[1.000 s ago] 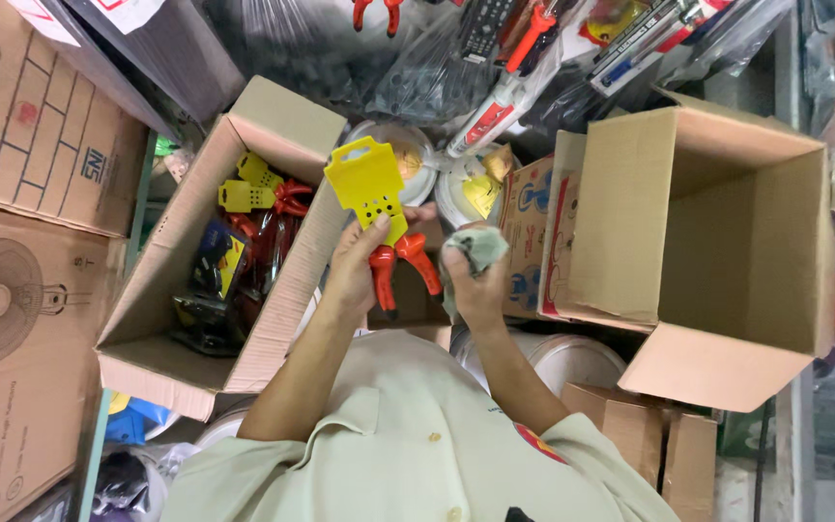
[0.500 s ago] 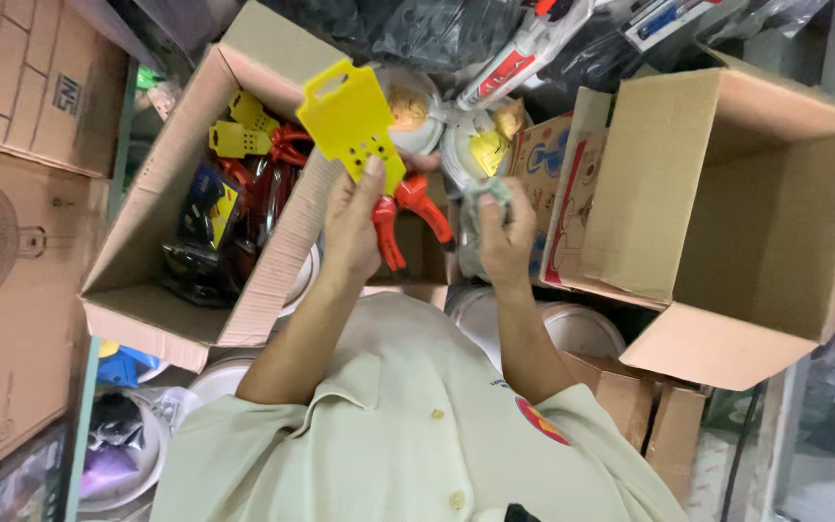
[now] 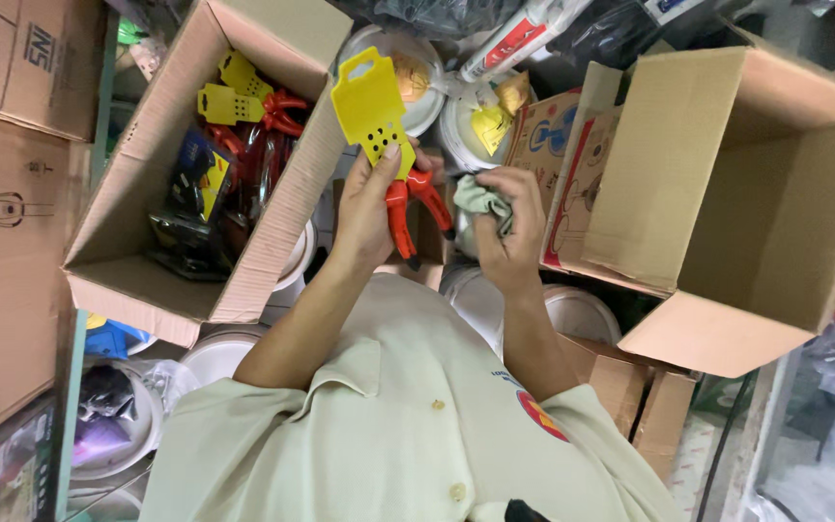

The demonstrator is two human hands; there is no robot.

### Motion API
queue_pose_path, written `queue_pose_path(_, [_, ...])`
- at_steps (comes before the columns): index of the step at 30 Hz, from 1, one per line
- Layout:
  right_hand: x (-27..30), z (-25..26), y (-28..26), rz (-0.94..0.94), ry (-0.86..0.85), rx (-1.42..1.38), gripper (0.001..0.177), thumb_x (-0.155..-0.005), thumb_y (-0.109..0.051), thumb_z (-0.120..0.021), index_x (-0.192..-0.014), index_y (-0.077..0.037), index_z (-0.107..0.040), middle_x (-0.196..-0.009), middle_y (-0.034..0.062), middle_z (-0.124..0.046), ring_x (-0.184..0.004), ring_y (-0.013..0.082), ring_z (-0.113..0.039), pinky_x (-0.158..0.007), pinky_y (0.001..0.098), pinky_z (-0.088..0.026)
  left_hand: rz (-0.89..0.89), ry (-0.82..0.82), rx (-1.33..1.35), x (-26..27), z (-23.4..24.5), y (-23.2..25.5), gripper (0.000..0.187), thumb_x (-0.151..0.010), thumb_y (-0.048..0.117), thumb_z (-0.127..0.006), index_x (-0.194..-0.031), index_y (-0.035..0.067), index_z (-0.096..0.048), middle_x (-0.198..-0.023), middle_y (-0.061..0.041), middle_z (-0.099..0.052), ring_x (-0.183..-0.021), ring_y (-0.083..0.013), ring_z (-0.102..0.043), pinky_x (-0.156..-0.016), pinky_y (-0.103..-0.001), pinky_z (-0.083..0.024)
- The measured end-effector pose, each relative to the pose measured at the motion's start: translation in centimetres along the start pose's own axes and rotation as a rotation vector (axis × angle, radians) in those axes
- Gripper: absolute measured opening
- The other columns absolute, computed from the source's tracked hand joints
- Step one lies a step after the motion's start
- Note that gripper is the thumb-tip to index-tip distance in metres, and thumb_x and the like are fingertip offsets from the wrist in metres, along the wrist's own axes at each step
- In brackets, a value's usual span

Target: The person wipes a pair of pliers and a packaged glue gun with a cloth while surrounded by cardboard boxes.

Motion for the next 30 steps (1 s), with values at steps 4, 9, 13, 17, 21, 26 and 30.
queue_pose_path(4, [0.4, -0.5, -1.5, 0.146, -0.035, 0.190, 0.035, -0.087, 0.004, -0.067, -0.120, -0.005, -0.067, -0.122, 0.0164, -0.060, -0.111, 0.0318, -0.061, -0.096, 0.0380, -0.050, -0.018, 0.014, 0.000, -0.6, -0.2, -0.2, 0.027, -0.110, 0.024, -0.055, -0.126, 0.002, -0.052, -0.105, -0.010, -0.067, -0.107, -0.0236, -0.067, -0.099, -0.042, -0.055])
queue_pose_path(9, [-0.2, -1.8, -0.8, -0.023, -0.182, 0.121, 0.033, -0.085, 0.005, -0.064, -0.117, -0.005, -0.068, -0.118, 0.0126, -0.063, -0.113, 0.0301, -0.064, -0.100, 0.0382, -0.052, -0.275, 0.038, -0.149, -1.6, 0.5, 6.5, 0.031, -0.113, 0.023, -0.052, -0.138, 0.003, -0.048, -0.112, -0.008, -0.064, -0.113, -0.0213, -0.064, -0.105, -0.043, -0.056])
queue_pose_path(13, [-0.4, 0.0, -0.9, -0.057, 0.099, -0.145, 0.034, -0.098, 0.008, -0.058, -0.129, -0.007, -0.059, -0.130, 0.0145, -0.058, -0.118, 0.0294, -0.059, -0.107, 0.0369, -0.048, -0.235, 0.044, -0.057, -1.0, 0.0, 6.4, 0.040, -0.112, 0.019, -0.054, -0.147, 0.006, -0.042, -0.118, -0.008, -0.061, -0.115, -0.0200, -0.060, -0.105, -0.040, -0.052])
queue_pose_path(17, [-1.0, -3.5, -2.6, 0.125, -0.078, -0.001, 0.055, -0.084, 0.010, -0.063, -0.135, -0.006, -0.050, -0.136, 0.0198, -0.050, -0.130, 0.0357, -0.053, -0.113, 0.0426, -0.045, -0.155, -0.018, -0.048, -0.8, -2.0, 3.1, 0.049, -0.111, 0.022, -0.055, -0.153, 0.009, -0.034, -0.123, -0.006, -0.057, -0.114, -0.0170, -0.055, -0.105, -0.034, -0.047])
queue_pose_path(21, [-1.1, -4.7, -1.9, 0.173, -0.116, -0.057, 0.051, -0.085, 0.013, -0.063, -0.131, -0.008, -0.057, -0.137, 0.0197, -0.051, -0.128, 0.0345, -0.056, -0.112, 0.0412, -0.048, -0.205, 0.008, -0.011, -1.5, -0.4, 3.8, 0.051, -0.112, 0.026, -0.054, -0.155, 0.009, -0.033, -0.120, -0.007, -0.055, -0.116, -0.0170, -0.055, -0.104, -0.037, -0.049])
queue_pose_path(26, [1.0, -4.3, -0.5, 0.189, -0.210, -0.096, 0.043, -0.081, 0.010, -0.065, -0.120, -0.010, -0.062, -0.136, 0.0203, -0.052, -0.125, 0.0325, -0.058, -0.107, 0.0385, -0.050, -0.269, 0.024, -0.039, -1.8, -0.1, 5.7, 0.048, -0.112, 0.029, -0.053, -0.151, 0.007, -0.036, -0.120, -0.009, -0.058, -0.120, -0.0210, -0.057, -0.111, -0.043, -0.052])
queue_pose_path(30, [1.1, -2.4, 2.6, -0.053, -0.223, -0.310, 0.034, -0.083, 0.008, -0.055, -0.113, -0.006, -0.063, -0.131, 0.0164, -0.060, -0.122, 0.0260, -0.061, -0.108, 0.0383, -0.048, -0.318, 0.011, 0.041, -2.2, 0.2, 10.0, 0.043, -0.111, 0.028, -0.054, -0.144, 0.005, -0.041, -0.117, -0.009, -0.059, -0.119, -0.0252, -0.060, -0.110, -0.051, -0.053])
Point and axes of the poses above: each hand's wrist, its own x-axis away from the middle knuckle, its own z-axis out of the back of the hand, y = z × x, the point moved 9 cm from there along -x, towards the middle knuckle
